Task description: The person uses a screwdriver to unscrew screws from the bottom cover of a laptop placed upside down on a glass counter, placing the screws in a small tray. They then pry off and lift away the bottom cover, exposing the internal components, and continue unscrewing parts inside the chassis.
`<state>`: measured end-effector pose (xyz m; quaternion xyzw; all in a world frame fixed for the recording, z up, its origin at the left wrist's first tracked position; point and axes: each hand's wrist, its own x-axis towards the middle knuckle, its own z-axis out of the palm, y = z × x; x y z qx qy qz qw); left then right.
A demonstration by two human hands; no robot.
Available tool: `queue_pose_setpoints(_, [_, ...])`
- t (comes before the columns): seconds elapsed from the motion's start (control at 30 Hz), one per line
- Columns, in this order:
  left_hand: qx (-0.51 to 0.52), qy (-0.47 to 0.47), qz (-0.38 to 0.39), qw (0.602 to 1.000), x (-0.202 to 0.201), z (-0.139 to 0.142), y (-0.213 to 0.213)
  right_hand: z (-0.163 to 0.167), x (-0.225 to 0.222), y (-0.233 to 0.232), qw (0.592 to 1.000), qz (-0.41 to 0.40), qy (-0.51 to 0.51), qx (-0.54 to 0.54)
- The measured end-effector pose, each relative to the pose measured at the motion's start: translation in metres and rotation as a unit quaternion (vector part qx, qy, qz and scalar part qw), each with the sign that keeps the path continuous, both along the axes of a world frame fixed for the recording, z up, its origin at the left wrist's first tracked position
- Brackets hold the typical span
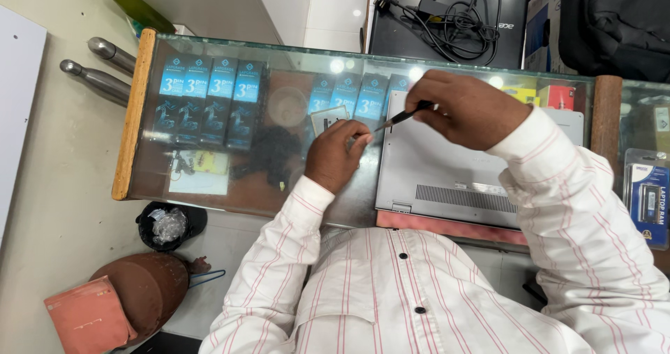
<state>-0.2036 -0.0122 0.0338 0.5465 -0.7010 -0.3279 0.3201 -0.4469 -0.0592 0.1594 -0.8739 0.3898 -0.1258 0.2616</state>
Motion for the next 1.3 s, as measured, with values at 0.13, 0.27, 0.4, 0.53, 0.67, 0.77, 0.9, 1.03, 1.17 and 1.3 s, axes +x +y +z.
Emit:
queue_pose_setpoints(0.13, [0.038, -0.057, -0.01, 0.998, 0.021, -0.008, 0.002, -0.001, -0.034, 0.003, 0.997, -0.061, -0.026, -0.033])
queue_pose_setpoints(0.27, [0.107, -0.105, -0.013, 0.989, 0.023, -0.018, 0.009, -0.009, -0.086, 0.016, 0.966, -0.244, 0.021, 0.078])
queue_pose_setpoints(0.4, [0.117, -0.138, -0.033, 0.983, 0.025, -0.027, 0.005, -0.04, -0.155, 0.034, 0.954, -0.299, -0.008, 0.039])
queue_pose_setpoints(0.53, [0.099, -0.136, -0.051, 0.985, 0.037, -0.029, -0.004, -0.08, -0.243, 0.047, 0.93, -0.368, 0.001, 0.013])
queue_pose_setpoints(0.67, [0.068, -0.114, -0.045, 0.99, 0.043, -0.021, -0.009, -0.107, -0.31, 0.061, 0.896, -0.439, -0.062, -0.007])
queue_pose_setpoints(0.77, [0.044, -0.092, -0.051, 0.993, 0.031, -0.01, -0.007, -0.099, -0.327, 0.066, 0.9, -0.434, -0.019, -0.032])
queue_pose_setpoints(0.9, [0.129, -0.041, -0.061, 0.989, -0.008, 0.004, 0.004, -0.062, -0.312, 0.086, 0.877, -0.466, 0.112, -0.046])
queue_pose_setpoints(1.03, [0.111, -0.007, -0.097, 0.989, -0.036, 0.013, 0.017, -0.03, -0.287, 0.068, 0.868, -0.478, 0.132, -0.001])
queue_pose_setpoints(1.17, [0.117, -0.006, -0.106, 0.987, -0.045, 0.015, 0.02, -0.022, -0.276, 0.052, 0.863, -0.485, 0.143, 0.022])
queue_pose_setpoints(1.3, [0.117, -0.017, -0.114, 0.986, -0.045, 0.012, 0.02, -0.026, -0.28, 0.043, 0.865, -0.482, 0.133, 0.037])
